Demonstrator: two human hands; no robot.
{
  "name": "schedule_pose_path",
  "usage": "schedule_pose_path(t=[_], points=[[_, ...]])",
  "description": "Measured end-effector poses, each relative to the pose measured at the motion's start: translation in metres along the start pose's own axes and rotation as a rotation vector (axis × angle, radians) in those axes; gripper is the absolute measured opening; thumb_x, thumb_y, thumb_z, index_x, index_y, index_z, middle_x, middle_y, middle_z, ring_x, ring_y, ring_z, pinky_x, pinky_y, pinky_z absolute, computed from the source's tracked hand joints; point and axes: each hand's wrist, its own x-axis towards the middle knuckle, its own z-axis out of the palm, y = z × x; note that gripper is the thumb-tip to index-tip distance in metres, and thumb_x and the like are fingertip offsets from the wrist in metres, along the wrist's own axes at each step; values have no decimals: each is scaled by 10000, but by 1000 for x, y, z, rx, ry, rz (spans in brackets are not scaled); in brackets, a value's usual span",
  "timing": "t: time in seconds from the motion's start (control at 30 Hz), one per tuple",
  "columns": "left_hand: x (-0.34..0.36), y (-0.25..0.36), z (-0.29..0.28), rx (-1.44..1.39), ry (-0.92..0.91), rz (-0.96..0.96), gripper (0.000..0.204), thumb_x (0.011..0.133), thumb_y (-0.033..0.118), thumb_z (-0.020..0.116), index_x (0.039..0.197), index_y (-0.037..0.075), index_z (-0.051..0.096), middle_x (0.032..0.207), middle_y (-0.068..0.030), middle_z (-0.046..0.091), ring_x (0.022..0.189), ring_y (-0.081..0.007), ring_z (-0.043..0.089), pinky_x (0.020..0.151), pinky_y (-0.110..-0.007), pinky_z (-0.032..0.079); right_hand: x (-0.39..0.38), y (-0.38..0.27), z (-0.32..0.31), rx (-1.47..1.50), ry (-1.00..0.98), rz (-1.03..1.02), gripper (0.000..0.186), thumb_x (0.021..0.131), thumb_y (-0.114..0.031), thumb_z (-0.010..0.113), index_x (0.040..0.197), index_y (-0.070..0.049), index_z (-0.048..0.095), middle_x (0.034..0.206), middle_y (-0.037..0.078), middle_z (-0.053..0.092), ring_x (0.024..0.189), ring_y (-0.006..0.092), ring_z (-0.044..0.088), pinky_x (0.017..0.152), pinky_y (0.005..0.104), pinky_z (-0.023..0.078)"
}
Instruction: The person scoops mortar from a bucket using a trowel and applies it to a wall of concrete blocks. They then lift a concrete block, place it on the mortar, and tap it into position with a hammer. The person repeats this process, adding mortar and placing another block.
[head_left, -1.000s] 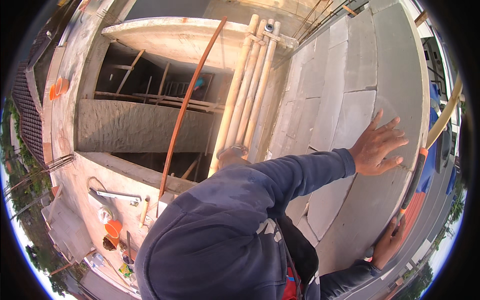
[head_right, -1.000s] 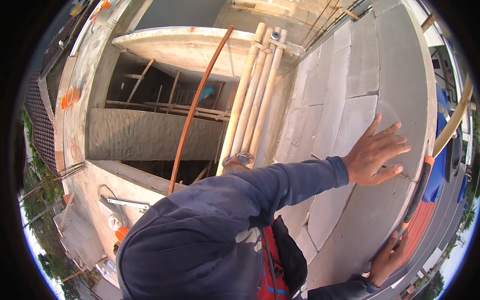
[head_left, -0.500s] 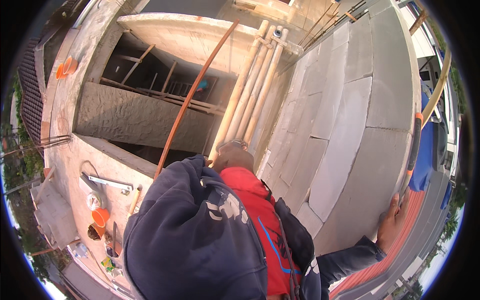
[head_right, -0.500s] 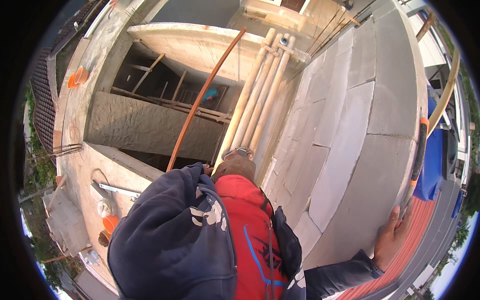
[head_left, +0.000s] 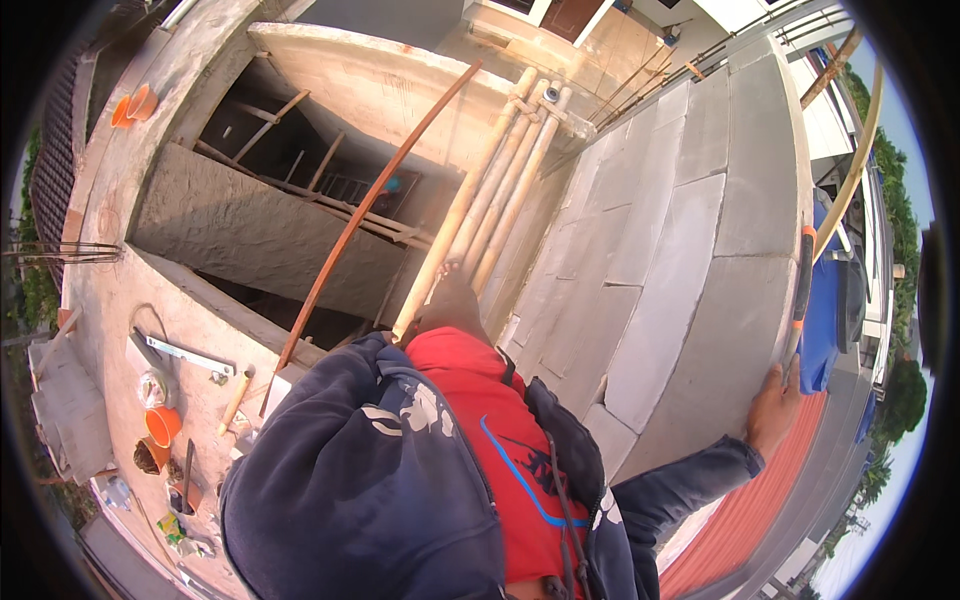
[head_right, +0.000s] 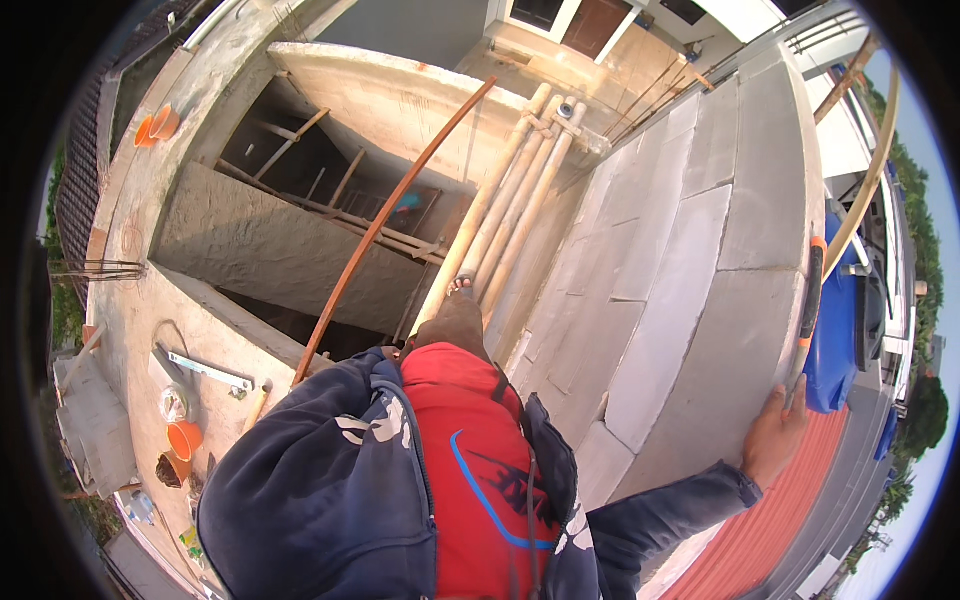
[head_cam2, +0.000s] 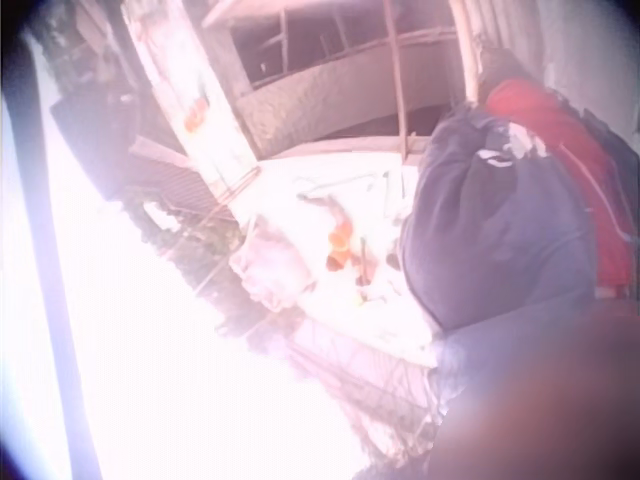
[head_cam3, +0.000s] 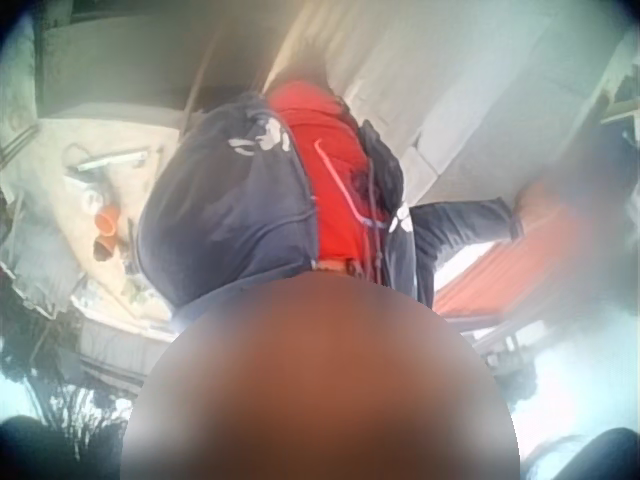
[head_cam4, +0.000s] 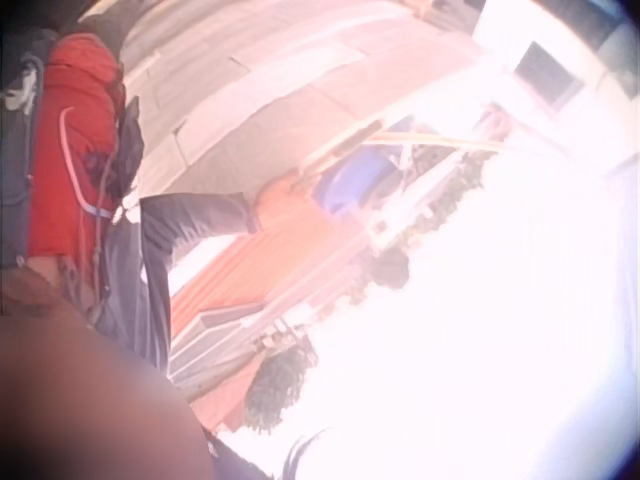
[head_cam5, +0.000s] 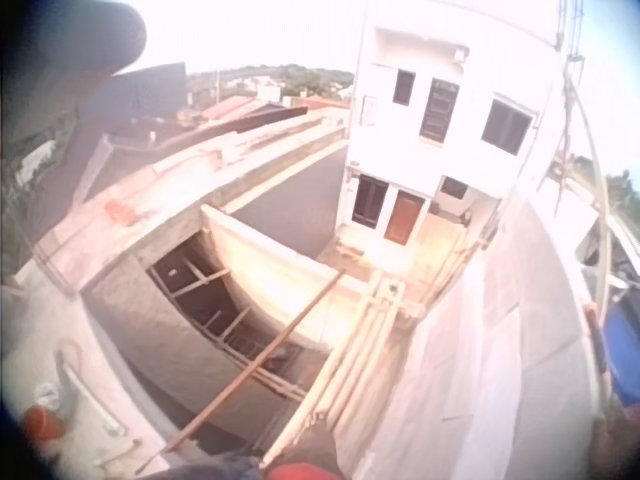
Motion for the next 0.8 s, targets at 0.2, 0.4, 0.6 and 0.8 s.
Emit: schedule_pose_path(t=[0.2,0.4,0.6,0.8], points=[[40,11,-32,-68,1,150,385,913,535,751,1022,177,841,862,-59,806,811,-141,731,743,-375,572,1,-7,4,-34,-13,108,529,1069,-285,587,1578,-140,585,1234,269,716,1135,415,709,973,486,541],[60,80,-58,63,-98,326,406,950,480,751,1182,154,817,1128,-131,816,1125,-318,767,964,-423,585,11,-60,-25,-187,-61,265,528,1053,-283,615,1564,-149,603,1171,245,703,1045,380,713,953,482,546],[65,110,-107,93,138,152,488,944,572,708,1214,179,813,1211,-129,801,1177,-342,748,1023,-446,579,8,-46,-9,-157,0,225,557,1028,-302,675,1559,-149,609,1071,191,672,939,343,690,866,469,550],[57,133,-123,50,233,137,496,917,585,705,1140,154,809,1158,-194,781,1133,-409,736,969,-469,591,10,-48,-5,-186,-114,216,667,1028,-407,709,1627,-179,525,1260,230,646,1063,373,702,940,499,560]])
